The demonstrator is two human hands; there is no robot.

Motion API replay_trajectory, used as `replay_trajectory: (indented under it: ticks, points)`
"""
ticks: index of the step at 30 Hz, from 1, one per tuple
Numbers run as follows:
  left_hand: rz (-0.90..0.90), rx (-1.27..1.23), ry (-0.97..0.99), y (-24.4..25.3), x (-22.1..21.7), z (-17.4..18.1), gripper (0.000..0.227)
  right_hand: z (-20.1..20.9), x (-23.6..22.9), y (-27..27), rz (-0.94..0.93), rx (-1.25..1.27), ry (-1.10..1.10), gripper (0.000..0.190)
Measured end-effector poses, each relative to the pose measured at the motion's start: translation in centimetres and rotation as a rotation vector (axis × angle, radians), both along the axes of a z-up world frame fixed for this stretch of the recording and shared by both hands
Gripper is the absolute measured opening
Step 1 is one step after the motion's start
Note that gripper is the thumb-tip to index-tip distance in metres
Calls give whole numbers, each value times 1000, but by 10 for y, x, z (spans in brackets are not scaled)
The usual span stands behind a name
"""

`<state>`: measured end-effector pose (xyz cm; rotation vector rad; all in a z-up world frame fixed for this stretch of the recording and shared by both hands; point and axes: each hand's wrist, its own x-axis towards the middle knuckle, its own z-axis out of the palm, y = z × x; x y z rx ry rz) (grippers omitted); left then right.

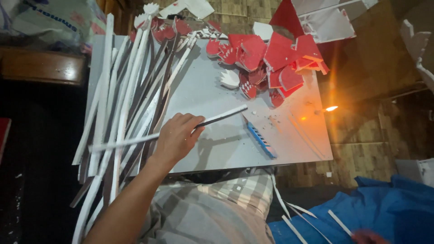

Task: Assembling decorative props by cutting plastic strips and attaching red foam shapes using heat from a lighter.

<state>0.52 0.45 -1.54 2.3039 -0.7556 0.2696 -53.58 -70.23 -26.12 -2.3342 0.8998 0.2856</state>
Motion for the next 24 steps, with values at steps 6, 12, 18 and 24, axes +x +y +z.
replay_trajectory:
  ticks: [6, 12, 18, 24]
  points:
    - [-25, -2, 262, -13, -6, 16, 23, 234, 296, 322, 2, -201, -160, 30]
    - [-41, 163, 265, -6, -14, 20, 24, 213, 419, 397, 28, 206, -394, 38]
    - [-94, 201, 335, 0, -22, 31, 27, 194, 471, 451, -106, 875, -466, 31]
    - [-96, 267, 219, -18, -24, -8, 38, 199, 485, 471, -72, 934, -383, 29]
